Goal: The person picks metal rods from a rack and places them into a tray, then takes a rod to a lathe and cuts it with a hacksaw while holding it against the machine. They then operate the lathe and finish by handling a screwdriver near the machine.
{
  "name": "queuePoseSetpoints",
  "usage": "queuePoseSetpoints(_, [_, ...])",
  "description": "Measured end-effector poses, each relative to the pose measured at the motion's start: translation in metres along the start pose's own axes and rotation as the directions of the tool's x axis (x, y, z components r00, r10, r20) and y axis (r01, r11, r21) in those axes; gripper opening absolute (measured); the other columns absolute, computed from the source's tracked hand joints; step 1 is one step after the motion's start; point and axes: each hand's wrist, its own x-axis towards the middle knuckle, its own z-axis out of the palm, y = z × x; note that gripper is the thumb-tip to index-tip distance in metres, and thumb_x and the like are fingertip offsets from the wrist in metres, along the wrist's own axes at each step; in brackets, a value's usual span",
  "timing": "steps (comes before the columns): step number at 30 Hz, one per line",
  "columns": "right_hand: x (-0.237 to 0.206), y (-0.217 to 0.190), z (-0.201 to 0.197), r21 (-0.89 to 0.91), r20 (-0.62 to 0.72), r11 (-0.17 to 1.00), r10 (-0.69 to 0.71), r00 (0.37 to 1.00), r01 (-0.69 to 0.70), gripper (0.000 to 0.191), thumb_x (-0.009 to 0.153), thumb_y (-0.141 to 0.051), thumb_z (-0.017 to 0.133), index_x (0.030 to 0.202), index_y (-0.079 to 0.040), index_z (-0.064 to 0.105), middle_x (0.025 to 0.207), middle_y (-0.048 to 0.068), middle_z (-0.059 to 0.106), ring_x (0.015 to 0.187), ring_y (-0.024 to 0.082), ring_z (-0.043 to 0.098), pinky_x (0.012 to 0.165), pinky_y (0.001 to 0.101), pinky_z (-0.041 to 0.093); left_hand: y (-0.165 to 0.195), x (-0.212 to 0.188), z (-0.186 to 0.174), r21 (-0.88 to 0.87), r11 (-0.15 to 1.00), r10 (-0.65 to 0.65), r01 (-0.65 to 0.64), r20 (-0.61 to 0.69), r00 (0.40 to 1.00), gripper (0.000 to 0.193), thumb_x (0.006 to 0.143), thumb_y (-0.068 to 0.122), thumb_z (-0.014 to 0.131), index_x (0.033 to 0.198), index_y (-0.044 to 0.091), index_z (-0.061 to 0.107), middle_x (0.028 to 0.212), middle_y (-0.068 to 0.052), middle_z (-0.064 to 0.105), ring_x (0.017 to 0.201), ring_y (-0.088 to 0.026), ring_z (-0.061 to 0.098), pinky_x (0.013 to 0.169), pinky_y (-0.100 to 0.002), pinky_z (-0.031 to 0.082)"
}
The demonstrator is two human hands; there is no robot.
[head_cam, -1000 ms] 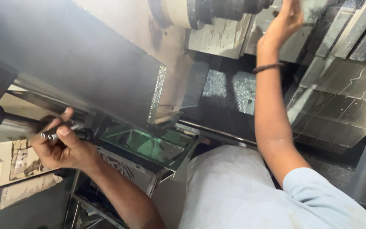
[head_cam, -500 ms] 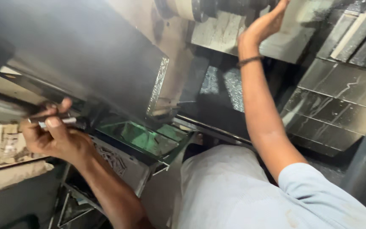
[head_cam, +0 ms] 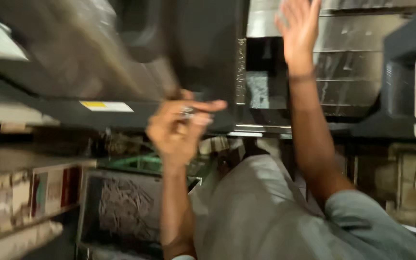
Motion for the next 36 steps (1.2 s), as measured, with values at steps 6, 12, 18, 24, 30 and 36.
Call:
queuePoseSetpoints(6, [-0.263, -0.058, -0.020, -0.612, -0.266, 0.788, -0.279, 0.923, 0.062, 0.043, 0.113, -0.033, 0.061, 0.134, 0.005, 0.065, 0.114, 0.015, 0.071, 0.097, 0.016, 0.069, 0.087, 0.0281, 0.057, 0.017, 0.001, 0.093, -0.160, 0.954, 0.277, -0.253, 0.153, 0.949, 0.008, 0.102, 0.008, 0.073, 0.110, 0.004, 0.072, 0.105, -0.002, 0.077, 0.082, -0.014, 0.061, 0.083, -0.032, 0.052])
queuePoseSetpoints(12, [-0.383, -0.131, -0.045, -0.787, -0.312, 0.591, -0.628, 0.713, 0.176, 0.041, 0.115, -0.022, 0.063, 0.146, 0.004, 0.056, 0.113, 0.013, 0.072, 0.093, 0.015, 0.070, 0.086, 0.0296, 0.058, 0.022, -0.026, 0.187, -0.450, 0.886, 0.225, -0.116, 0.197, 0.954, 0.009, 0.102, 0.011, 0.073, 0.109, 0.006, 0.073, 0.107, 0.002, 0.079, 0.085, -0.011, 0.062, 0.070, -0.018, 0.050])
queuePoseSetpoints(18, [-0.388, -0.185, -0.051, -0.897, -0.280, 0.424, -0.764, 0.581, 0.125, 0.036, 0.121, -0.017, 0.063, 0.152, 0.000, 0.056, 0.111, 0.011, 0.075, 0.090, 0.012, 0.069, 0.083, 0.0252, 0.059, 0.042, -0.031, 0.252, -0.526, 0.841, 0.246, -0.127, 0.162, 0.956, 0.011, 0.105, 0.012, 0.071, 0.111, 0.003, 0.069, 0.109, -0.001, 0.079, 0.080, -0.009, 0.058, 0.071, -0.019, 0.049])
queuePoseSetpoints(24, [-0.376, -0.231, -0.051, -0.883, -0.361, 0.462, -0.545, 0.757, -0.089, 0.055, 0.108, -0.017, 0.070, 0.158, -0.003, 0.052, 0.092, 0.005, 0.068, 0.073, 0.005, 0.055, 0.064, 0.0212, 0.043, 0.051, -0.032, 0.281, -0.260, 0.919, 0.318, -0.295, 0.049, 0.947, 0.007, 0.101, 0.005, 0.071, 0.107, 0.002, 0.069, 0.102, -0.003, 0.078, 0.074, -0.012, 0.062, 0.071, -0.025, 0.046])
queuePoseSetpoints(30, [-0.393, -0.199, -0.006, -0.865, -0.303, 0.502, -0.503, 0.809, -0.012, 0.030, 0.112, -0.021, 0.066, 0.131, 0.002, 0.072, 0.093, 0.006, 0.069, 0.070, 0.009, 0.062, 0.062, 0.0210, 0.047, 0.047, -0.026, 0.276, -0.171, 0.933, 0.331, -0.317, 0.059, 0.942, 0.008, 0.098, 0.005, 0.074, 0.102, 0.001, 0.069, 0.101, -0.003, 0.079, 0.075, -0.014, 0.060, 0.070, -0.028, 0.051])
queuePoseSetpoints(36, [-0.383, -0.160, 0.036, -0.600, 0.327, 0.529, -0.521, 0.788, 0.600, 0.038, 0.106, -0.035, 0.062, 0.116, 0.002, 0.069, 0.074, 0.004, 0.065, 0.064, 0.015, 0.065, 0.057, 0.0265, 0.052, 0.052, -0.056, 0.241, -0.390, 0.919, -0.010, 0.062, 0.135, 0.991, 0.011, 0.107, 0.022, 0.073, 0.118, 0.019, 0.073, 0.120, 0.001, 0.071, 0.106, -0.011, 0.067, 0.086, -0.023, 0.059])
